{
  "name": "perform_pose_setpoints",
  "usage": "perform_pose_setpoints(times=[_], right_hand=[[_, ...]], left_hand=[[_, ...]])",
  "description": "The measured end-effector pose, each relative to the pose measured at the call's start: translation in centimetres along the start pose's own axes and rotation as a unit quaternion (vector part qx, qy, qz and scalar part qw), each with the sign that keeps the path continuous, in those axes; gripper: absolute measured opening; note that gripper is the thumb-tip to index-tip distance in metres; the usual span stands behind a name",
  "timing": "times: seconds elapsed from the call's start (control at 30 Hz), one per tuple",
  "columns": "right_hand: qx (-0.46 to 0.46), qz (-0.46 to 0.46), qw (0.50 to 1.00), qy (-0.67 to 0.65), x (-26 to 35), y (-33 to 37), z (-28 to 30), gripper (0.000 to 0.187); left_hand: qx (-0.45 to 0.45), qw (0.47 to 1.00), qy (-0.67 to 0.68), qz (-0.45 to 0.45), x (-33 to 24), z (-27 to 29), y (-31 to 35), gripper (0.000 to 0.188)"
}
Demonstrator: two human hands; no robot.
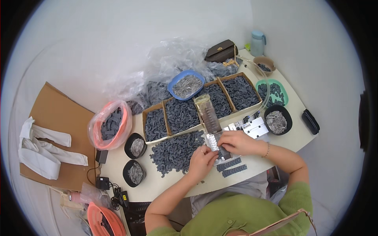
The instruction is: The person assembles small gray components into a mechanical device on a desk by hand, picking up pieces from various containers.
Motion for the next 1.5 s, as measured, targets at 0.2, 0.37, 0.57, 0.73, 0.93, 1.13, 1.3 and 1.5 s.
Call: perform_pose_setpoints(times=[0.2, 0.37, 0.57, 0.73, 0.93, 1.13, 1.3, 1.5], right_hand=[[-0.02, 0.175, 0.961, 0.212, 2.5, 0.8, -2.4, 0.02], [-0.013, 0.216, 0.918, 0.334, 4.9, 1.7, -2.3, 0.018], [0.167, 0.103, 0.942, 0.274, 3.6, -3.4, -2.3, 0.017], [0.07, 0.149, 0.95, 0.264, 1.4, -6.8, -5.8, 0.011], [0.047, 0.02, 0.997, 0.059, 0.8, -6.1, -2.7, 0.011], [0.099, -0.021, 0.994, 0.04, 0.7, -1.6, -0.5, 0.011], [0.021, 0.023, 0.991, 0.129, 0.7, 0.2, -0.4, 0.012], [-0.01, 0.067, 0.972, 0.227, 0.3, 0.4, -1.2, 0.012]], left_hand=[[0.028, 0.996, -0.086, -0.021, -2.5, 1.2, 2.3, 0.024], [-0.052, 0.991, -0.124, 0.012, 1.7, 4.6, 1.7, 0.019], [-0.01, 0.977, -0.21, 0.023, 3.6, 6.0, -0.4, 0.02], [0.043, 0.965, -0.259, 0.014, 3.9, 5.8, -0.8, 0.021], [-0.066, 0.992, -0.045, 0.095, 3.6, 7.5, -0.7, 0.018], [0.015, 0.965, 0.179, 0.19, 3.1, 4.8, -0.5, 0.012], [-0.005, 0.985, 0.164, 0.061, 1.8, 1.2, -1.5, 0.01], [0.021, 0.986, -0.103, -0.133, -0.3, -0.4, -0.4, 0.023]])
Point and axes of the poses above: each hand's wrist, its own y-axis away from the middle knuckle, its own z-axis out of the back of the hand, x = y × z, the point moved 4 cm from there along -y, towards the middle knuckle, and after that the axes turned 7 degrees about y, right-handed, at the moved point
